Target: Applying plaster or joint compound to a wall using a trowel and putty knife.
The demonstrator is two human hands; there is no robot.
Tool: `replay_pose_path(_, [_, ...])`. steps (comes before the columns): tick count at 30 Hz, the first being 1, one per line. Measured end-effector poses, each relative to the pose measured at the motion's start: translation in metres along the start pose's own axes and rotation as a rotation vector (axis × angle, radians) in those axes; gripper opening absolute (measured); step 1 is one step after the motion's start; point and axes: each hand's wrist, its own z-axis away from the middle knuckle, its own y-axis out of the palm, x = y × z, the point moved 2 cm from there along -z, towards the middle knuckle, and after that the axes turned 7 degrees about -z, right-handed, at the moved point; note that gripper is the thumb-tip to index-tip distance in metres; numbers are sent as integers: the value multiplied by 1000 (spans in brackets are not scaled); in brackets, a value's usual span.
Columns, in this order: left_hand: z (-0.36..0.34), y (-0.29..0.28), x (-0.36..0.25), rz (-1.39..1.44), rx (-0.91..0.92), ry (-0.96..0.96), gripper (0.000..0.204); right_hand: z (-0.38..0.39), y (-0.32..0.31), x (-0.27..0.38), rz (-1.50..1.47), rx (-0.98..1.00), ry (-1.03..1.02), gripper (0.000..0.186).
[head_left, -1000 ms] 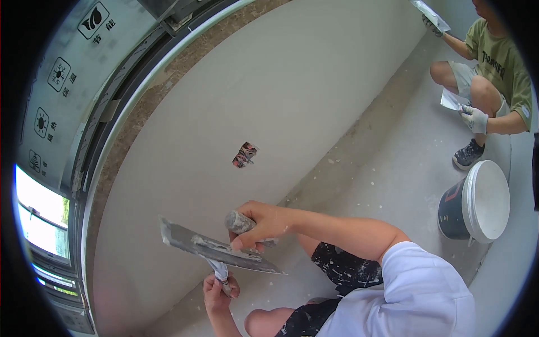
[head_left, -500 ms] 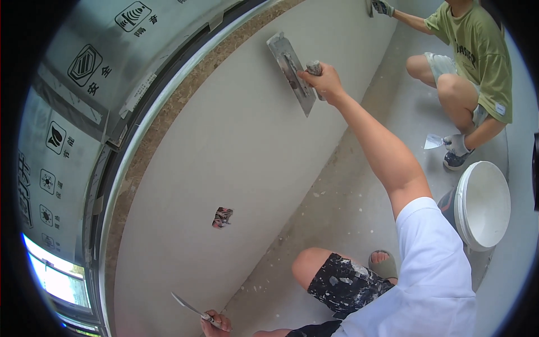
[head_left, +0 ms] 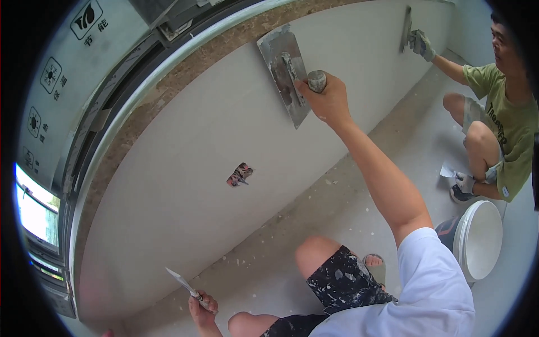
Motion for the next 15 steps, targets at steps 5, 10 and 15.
replay_pose_path(5, [-11,-6,22,19,59,11,35,80,66,61,-60,110,75,34])
replay_pose_path(10, [32,-48,30,85,37,54,36,162,168,113,77,186,-16,30])
replay_pose_path(15, [65,-64,34,83,-16,49,36,229,245,157,86,158,-195,33])
